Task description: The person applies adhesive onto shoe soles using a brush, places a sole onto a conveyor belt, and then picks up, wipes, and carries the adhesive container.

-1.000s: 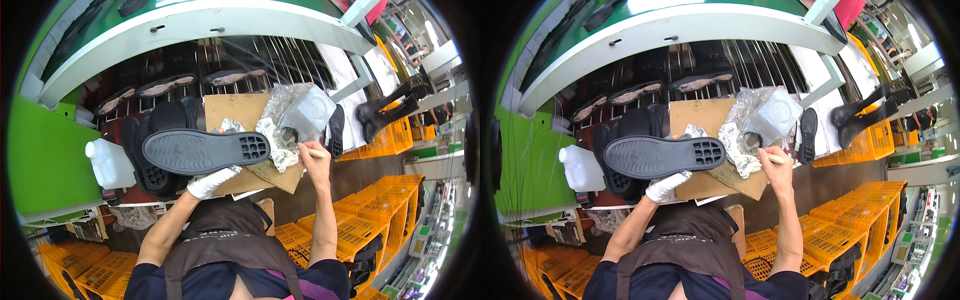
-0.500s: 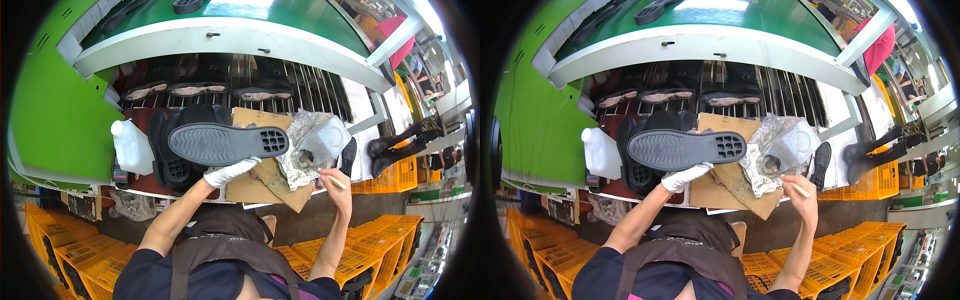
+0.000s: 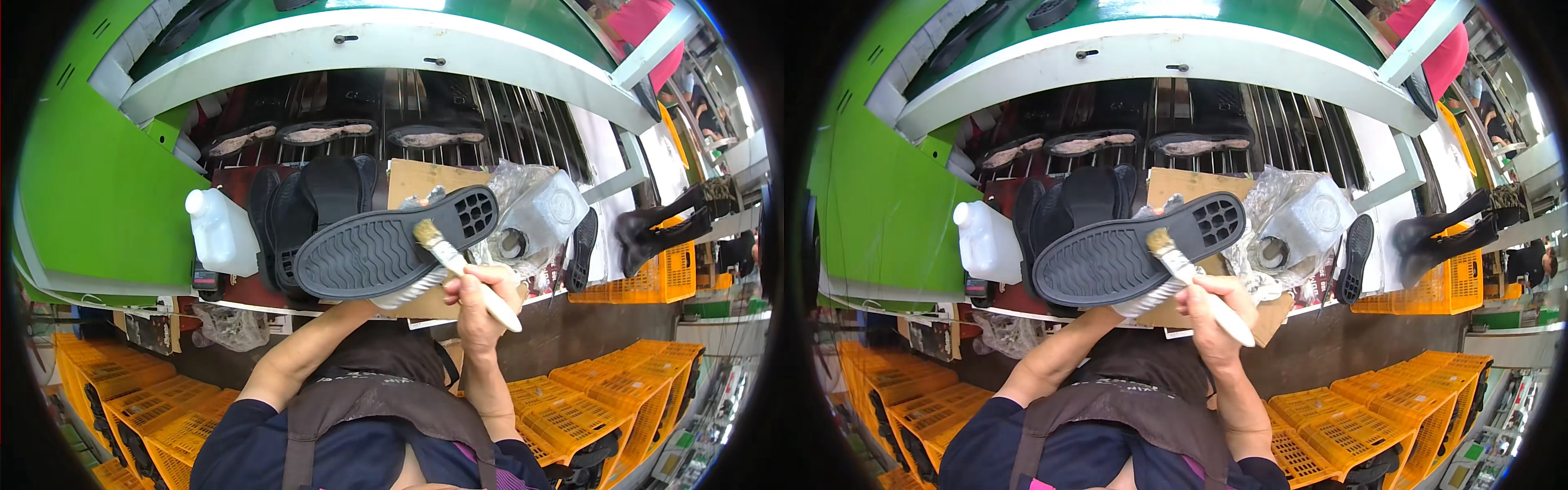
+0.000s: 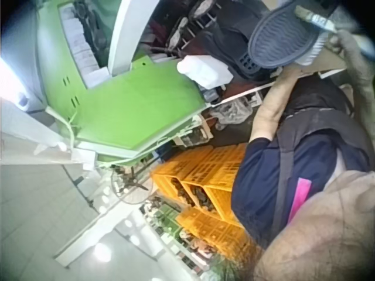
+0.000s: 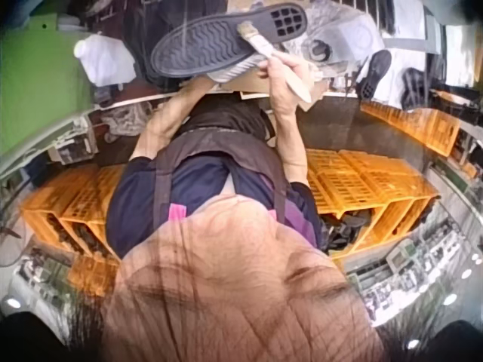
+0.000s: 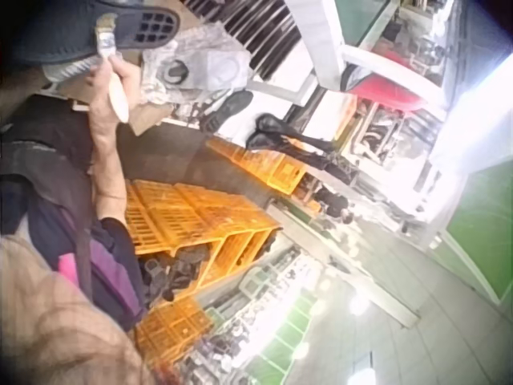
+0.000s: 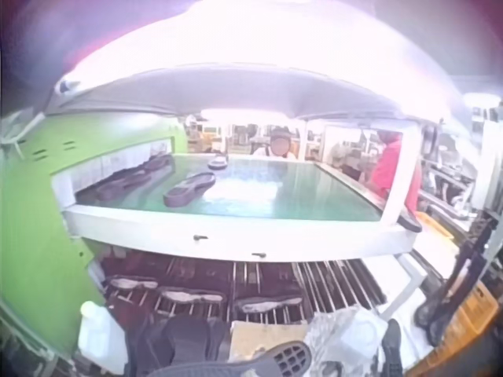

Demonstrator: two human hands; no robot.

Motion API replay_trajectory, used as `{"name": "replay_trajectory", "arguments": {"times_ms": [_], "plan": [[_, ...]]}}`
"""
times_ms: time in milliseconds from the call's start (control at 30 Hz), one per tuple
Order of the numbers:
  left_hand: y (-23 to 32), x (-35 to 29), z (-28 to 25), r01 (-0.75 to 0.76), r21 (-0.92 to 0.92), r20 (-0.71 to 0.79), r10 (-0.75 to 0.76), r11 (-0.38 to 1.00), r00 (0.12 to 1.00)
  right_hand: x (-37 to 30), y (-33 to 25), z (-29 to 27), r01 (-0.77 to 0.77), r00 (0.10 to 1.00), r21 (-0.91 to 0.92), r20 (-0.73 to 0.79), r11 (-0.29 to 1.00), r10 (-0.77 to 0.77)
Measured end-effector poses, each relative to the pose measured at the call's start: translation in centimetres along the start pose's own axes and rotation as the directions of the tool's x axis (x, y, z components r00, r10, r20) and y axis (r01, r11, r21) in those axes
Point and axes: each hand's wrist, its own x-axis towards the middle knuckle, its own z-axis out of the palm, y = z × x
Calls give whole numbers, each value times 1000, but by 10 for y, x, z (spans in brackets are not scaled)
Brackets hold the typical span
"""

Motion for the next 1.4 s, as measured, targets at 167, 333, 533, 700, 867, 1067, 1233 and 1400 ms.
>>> {"name": "replay_trajectory", "arguments": {"times_ms": [167,333,533,700,867,1067,1233,1400], "plan": [[13,-3,-3,319,-828,174,-330,462,928,-9,-1,19,-66,979,36,194,997,58],[20,-6,-6,220,-465,156,-165,857,974,8,-2,5,-190,978,47,99,981,185],[17,-4,-5,291,-868,141,-363,402,921,19,10,-25,-84,991,-1,-102,996,84],[4,-14,-3,244,-612,67,-258,752,964,8,5,-4,-40,991,-86,-128,995,29],[22,-12,11,123,-579,-120,-233,806,965,-10,-1,27,-96,995,21,17,995,96],[-7,-34,6,322,-735,180,-287,596,941,-21,-6,49,-174,974,147,169,974,149],[-34,-47,-1,499,-779,435,-246,380,866,-18,-12,55,-156,955,135,273,978,115],[-60,-60,-16,661,-729,651,-119,177,750,0,-20,47,-110,944,78,319,991,80]]}}
